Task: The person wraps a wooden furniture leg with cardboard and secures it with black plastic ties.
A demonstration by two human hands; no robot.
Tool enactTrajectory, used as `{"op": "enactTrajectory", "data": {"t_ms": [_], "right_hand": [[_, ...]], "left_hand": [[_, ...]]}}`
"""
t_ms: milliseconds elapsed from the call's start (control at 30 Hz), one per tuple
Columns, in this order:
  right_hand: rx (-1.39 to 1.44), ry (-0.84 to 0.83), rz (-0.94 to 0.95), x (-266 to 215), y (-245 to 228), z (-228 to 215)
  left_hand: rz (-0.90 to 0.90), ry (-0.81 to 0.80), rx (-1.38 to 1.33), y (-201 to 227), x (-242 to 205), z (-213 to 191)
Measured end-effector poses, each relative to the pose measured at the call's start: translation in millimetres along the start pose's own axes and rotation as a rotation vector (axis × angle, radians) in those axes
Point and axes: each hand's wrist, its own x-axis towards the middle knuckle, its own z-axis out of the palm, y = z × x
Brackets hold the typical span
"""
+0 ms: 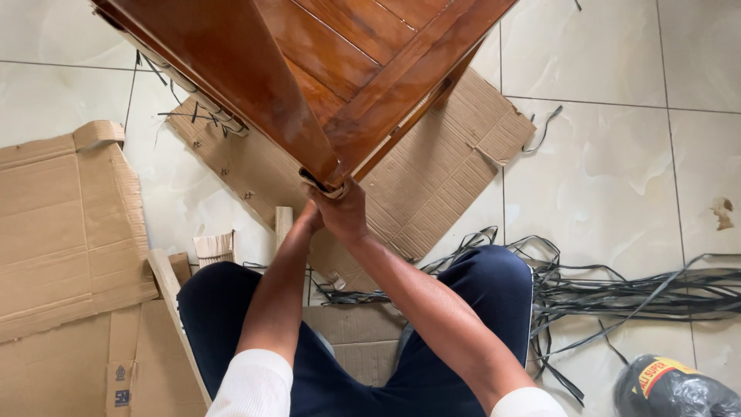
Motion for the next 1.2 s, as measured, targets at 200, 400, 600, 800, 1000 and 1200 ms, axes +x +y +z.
{"op": "enactTrajectory", "data": {"t_ms": [200, 400, 600, 800, 1000, 1200], "right_hand": [[0.074, 0.017, -0.002, -1, 6, 2], [-0.025, -0.03, -0.01, 2, -7, -2], [-0.152, -0.021, -0.064, -9, -18, -7], [-0.366, 0.002, -0.038, -14, -28, -10], [-0.393, 0.02, -0.214, -32, -36, -20], [-0.541, -0.03, -0.241, -34, -35, -35]], "left_hand": [[0.061, 0.071, -0.163, -28, 11, -20], [-0.031, -0.047, -0.074, 3, 4, 3], [0.086, 0.047, -0.333, 11, -4, 22], [0.291, 0.301, 1.358, 62, -53, 57], [0.094, 0.441, 1.048, 158, -105, 133], [0.269, 0.483, 1.079, 147, -112, 129]]}}
